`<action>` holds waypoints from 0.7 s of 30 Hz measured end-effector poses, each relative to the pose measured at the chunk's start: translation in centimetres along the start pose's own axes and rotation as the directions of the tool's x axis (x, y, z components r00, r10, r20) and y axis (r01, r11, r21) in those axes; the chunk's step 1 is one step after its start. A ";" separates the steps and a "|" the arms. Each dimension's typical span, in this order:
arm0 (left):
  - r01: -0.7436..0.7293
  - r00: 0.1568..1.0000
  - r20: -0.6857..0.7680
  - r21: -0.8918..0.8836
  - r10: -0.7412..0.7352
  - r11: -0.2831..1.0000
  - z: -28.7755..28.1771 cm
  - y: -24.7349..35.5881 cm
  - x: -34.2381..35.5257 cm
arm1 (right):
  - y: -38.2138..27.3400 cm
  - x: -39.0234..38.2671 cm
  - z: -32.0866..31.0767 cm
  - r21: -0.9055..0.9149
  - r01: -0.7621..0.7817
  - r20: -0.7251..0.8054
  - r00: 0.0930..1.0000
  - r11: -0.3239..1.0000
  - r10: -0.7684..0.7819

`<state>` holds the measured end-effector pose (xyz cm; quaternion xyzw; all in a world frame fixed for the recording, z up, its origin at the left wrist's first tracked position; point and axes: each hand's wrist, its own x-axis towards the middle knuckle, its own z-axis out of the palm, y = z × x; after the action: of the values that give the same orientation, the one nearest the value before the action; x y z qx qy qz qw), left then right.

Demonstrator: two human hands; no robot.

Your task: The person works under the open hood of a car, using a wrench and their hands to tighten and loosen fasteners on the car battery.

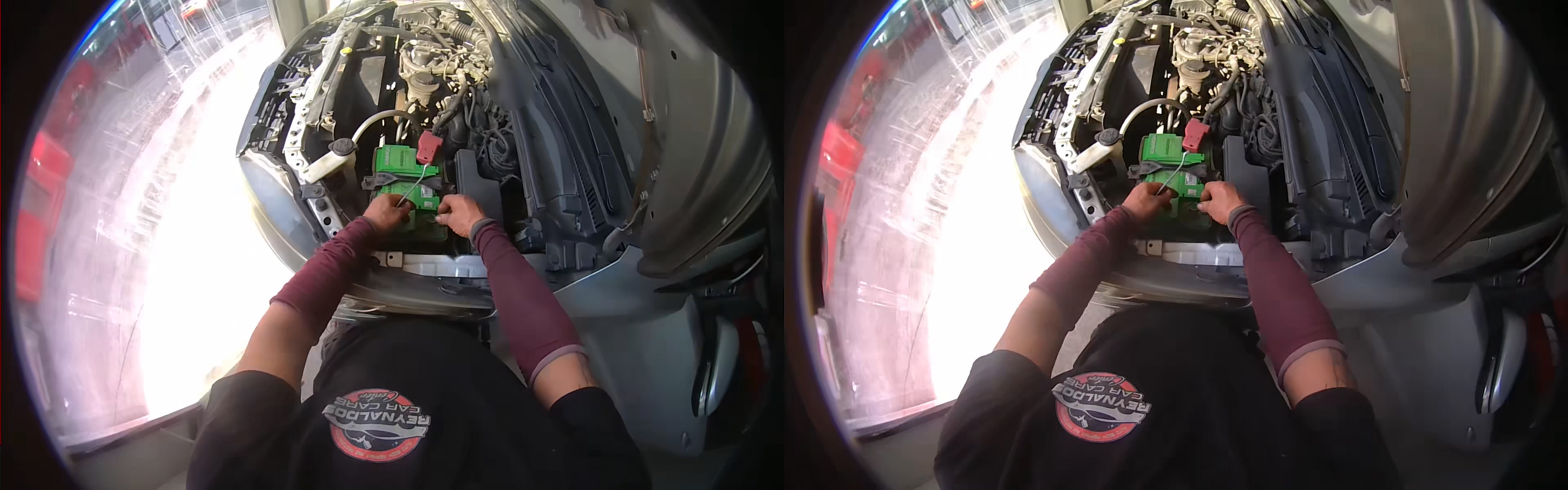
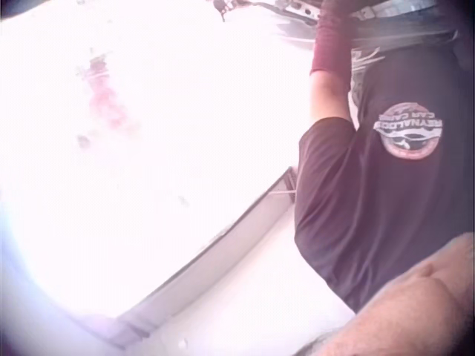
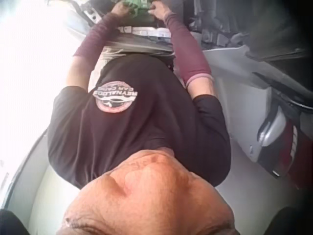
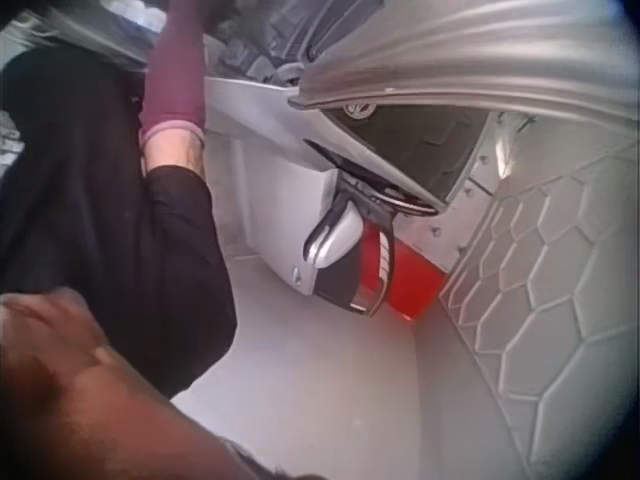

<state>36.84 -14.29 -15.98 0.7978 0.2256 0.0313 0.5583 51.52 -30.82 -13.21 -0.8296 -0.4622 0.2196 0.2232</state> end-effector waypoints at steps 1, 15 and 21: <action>-0.037 0.999 0.009 0.066 0.037 0.997 0.1 0.1 0.0 | 0.1 0.1 0.2 -0.018 -0.007 0.011 1.000 1.000 0.007; -0.154 0.988 0.090 0.409 0.129 0.899 1.8 0.9 0.4 | -0.2 -0.5 1.7 -0.263 0.010 -0.008 1.000 0.965 -0.013; -0.144 0.989 0.085 0.438 0.118 0.887 1.8 0.8 0.8 | 0.4 -0.5 1.7 -0.329 0.095 0.023 0.995 0.939 -0.093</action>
<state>38.40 -15.76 -16.13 0.9178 0.1568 -0.0056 0.3646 50.55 -31.13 -14.70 -0.8314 -0.5324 0.1312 0.0897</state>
